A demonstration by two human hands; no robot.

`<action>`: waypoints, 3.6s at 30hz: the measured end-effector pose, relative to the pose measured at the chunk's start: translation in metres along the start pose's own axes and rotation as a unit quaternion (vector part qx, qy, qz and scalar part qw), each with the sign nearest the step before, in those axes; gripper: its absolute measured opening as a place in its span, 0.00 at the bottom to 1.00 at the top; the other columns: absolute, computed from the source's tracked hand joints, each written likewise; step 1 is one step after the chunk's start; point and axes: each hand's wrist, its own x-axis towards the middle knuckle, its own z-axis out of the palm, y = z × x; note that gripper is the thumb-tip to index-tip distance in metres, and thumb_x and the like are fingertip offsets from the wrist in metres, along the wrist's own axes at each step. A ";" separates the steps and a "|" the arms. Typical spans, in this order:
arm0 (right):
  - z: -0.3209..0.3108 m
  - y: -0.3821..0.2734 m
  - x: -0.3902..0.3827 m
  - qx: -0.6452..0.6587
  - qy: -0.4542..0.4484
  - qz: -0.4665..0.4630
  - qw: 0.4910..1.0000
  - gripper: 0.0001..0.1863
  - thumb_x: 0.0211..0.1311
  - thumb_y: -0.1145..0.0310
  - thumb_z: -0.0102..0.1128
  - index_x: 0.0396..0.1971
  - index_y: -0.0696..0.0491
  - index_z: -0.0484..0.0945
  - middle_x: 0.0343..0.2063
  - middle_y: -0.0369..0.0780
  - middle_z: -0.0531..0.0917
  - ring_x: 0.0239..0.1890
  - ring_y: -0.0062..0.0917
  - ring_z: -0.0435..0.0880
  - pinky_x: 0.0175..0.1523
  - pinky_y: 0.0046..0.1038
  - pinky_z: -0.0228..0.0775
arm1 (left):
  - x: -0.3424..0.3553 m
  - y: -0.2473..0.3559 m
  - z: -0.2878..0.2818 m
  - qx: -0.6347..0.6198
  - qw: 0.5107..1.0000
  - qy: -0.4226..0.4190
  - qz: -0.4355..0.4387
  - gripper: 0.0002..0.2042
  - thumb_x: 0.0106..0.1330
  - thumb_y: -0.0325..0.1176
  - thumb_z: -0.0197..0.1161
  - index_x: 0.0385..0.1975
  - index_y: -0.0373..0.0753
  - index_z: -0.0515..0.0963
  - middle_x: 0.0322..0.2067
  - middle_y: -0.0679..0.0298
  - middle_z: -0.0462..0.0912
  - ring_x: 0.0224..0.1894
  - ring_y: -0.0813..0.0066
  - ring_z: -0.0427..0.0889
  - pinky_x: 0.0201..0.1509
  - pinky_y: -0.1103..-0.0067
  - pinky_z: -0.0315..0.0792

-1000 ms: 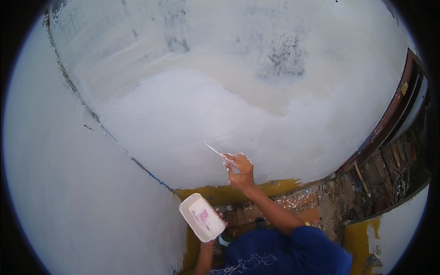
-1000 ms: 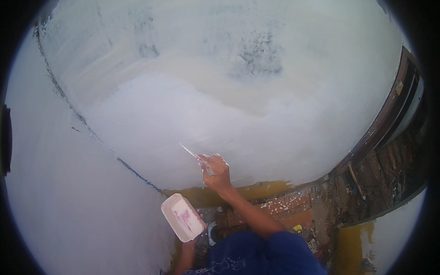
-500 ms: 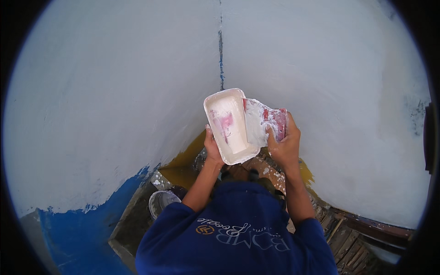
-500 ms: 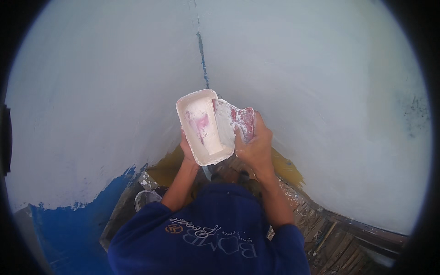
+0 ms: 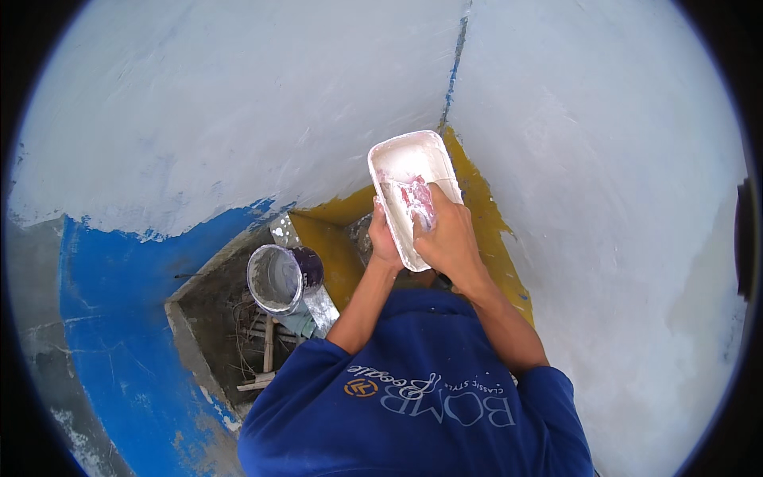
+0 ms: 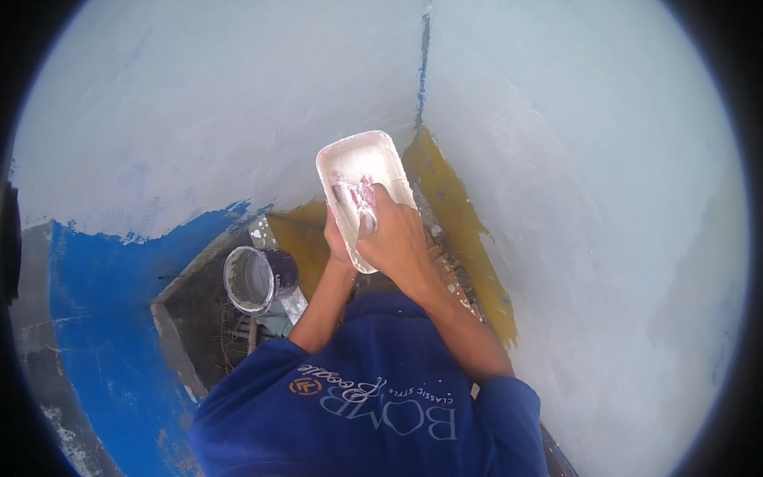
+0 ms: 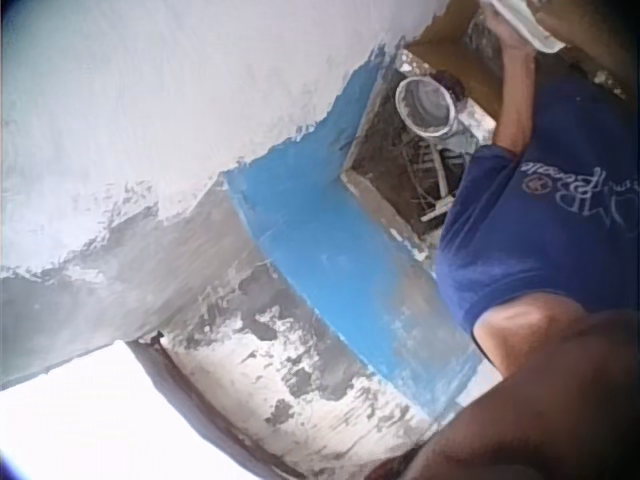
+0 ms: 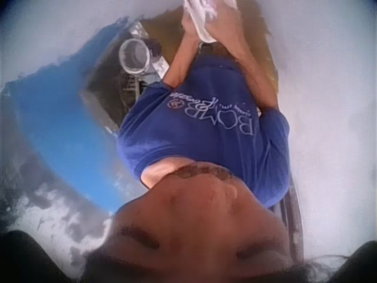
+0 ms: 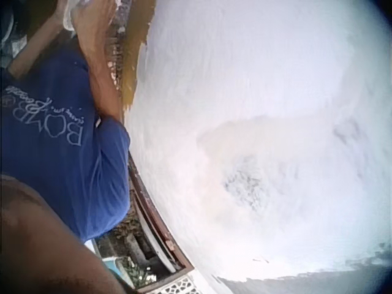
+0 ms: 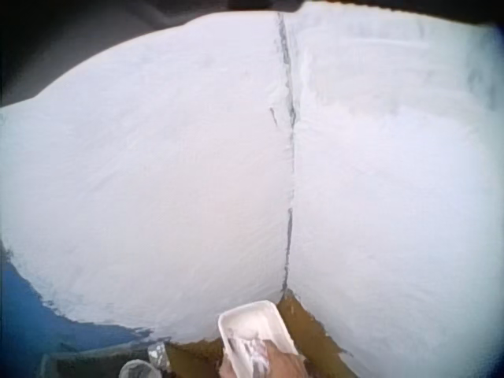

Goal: The person patches a wall by applying white putty from a small container onto the surface using a scraper, spreading it over various sections of the wall.

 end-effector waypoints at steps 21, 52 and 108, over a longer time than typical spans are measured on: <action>-0.053 0.122 0.003 0.188 -0.135 0.189 0.954 0.11 0.55 0.73 0.58 0.35 0.62 0.83 0.30 0.44 0.86 0.32 0.27 0.83 0.41 0.32 0.73 | -0.008 -0.062 -0.009 0.015 0.985 -0.040 -0.167 0.32 0.74 0.56 0.41 0.68 0.37 0.60 0.62 0.53 0.70 0.62 0.55 0.73 0.66 0.62 0.69; -0.290 -0.068 0.033 -0.711 0.448 -0.148 0.522 0.30 0.50 0.79 0.59 0.58 0.49 0.77 0.60 0.41 0.75 0.50 0.36 0.80 0.53 0.41 0.67 | 0.042 -0.019 -0.039 -0.113 0.931 -0.140 -0.317 0.34 0.69 0.61 0.45 0.69 0.45 0.60 0.61 0.52 0.71 0.62 0.46 0.72 0.64 0.46 0.66; -0.283 -0.117 -0.004 -0.675 0.452 -0.157 0.562 0.26 0.46 0.81 0.60 0.49 0.48 0.81 0.44 0.33 0.82 0.46 0.30 0.81 0.49 0.34 0.74 | 0.032 -0.011 -0.049 -0.144 0.916 -0.123 -0.353 0.32 0.69 0.60 0.45 0.68 0.47 0.62 0.63 0.57 0.70 0.63 0.48 0.71 0.65 0.47 0.64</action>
